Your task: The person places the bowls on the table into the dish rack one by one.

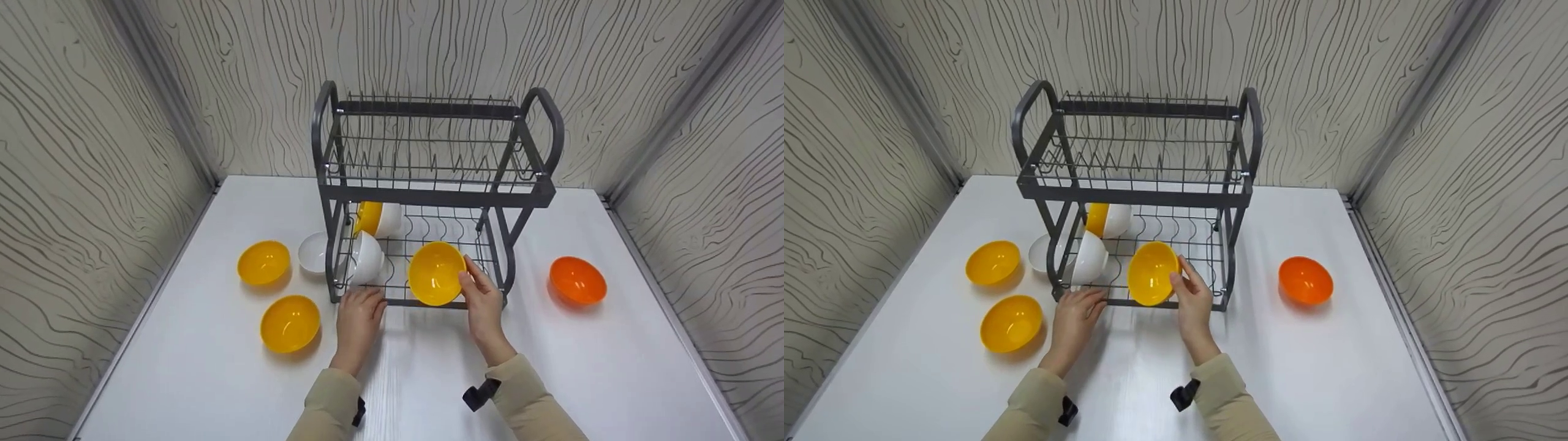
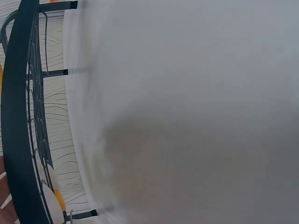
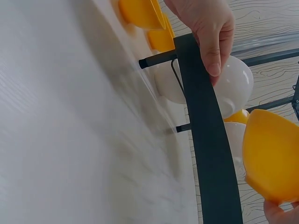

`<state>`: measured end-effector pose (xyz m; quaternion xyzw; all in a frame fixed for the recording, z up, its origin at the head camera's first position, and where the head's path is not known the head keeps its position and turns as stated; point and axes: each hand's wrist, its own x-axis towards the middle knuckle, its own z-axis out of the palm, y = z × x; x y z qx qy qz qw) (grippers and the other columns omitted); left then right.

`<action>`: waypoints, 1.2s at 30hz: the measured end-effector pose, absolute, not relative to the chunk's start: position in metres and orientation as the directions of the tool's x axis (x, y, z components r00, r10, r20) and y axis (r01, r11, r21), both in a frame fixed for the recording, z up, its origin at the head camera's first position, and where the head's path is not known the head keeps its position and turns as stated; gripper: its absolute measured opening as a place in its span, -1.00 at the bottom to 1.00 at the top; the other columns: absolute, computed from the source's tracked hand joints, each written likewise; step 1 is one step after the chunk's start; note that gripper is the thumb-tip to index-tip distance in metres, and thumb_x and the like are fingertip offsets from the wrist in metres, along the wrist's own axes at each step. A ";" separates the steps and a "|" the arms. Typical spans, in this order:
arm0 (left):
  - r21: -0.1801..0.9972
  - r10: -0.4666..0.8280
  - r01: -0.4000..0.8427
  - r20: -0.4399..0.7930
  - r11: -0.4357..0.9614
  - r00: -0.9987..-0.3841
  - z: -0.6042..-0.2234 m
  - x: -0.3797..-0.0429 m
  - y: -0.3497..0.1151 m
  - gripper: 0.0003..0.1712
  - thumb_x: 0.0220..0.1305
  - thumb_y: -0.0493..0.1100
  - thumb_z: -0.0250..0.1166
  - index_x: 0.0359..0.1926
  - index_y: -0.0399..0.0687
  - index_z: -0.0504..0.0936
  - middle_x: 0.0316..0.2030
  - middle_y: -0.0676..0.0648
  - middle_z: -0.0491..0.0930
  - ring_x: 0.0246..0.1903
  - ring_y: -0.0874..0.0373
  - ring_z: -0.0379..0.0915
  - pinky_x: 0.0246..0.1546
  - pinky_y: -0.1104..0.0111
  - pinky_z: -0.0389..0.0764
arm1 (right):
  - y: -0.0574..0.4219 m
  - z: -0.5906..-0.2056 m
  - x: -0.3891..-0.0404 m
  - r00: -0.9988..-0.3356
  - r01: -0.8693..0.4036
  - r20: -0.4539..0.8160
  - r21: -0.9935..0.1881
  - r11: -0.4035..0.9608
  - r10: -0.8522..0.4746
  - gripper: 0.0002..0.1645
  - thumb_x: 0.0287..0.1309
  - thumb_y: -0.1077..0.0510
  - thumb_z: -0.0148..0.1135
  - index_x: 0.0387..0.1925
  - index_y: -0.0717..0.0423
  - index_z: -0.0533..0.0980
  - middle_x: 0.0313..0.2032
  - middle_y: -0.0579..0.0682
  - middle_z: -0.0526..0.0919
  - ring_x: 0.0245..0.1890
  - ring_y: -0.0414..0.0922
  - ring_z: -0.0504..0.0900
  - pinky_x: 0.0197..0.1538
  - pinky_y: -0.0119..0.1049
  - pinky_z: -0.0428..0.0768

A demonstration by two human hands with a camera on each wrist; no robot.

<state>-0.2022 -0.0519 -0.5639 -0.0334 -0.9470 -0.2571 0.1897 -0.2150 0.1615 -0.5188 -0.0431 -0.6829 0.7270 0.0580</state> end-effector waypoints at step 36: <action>0.455 -0.016 0.254 0.510 0.853 -0.860 -0.584 -0.215 -0.059 -0.93 0.12 -0.16 0.29 -0.40 0.13 0.68 -0.45 0.15 0.66 -0.38 0.23 0.46 -0.06 0.25 0.40 | 0.110 -0.532 -0.246 -0.967 -0.148 0.168 -0.982 0.115 0.190 -0.38 0.17 -0.07 0.15 0.24 0.01 0.34 0.26 -0.02 0.38 0.09 -0.05 0.49 0.03 -0.44 0.55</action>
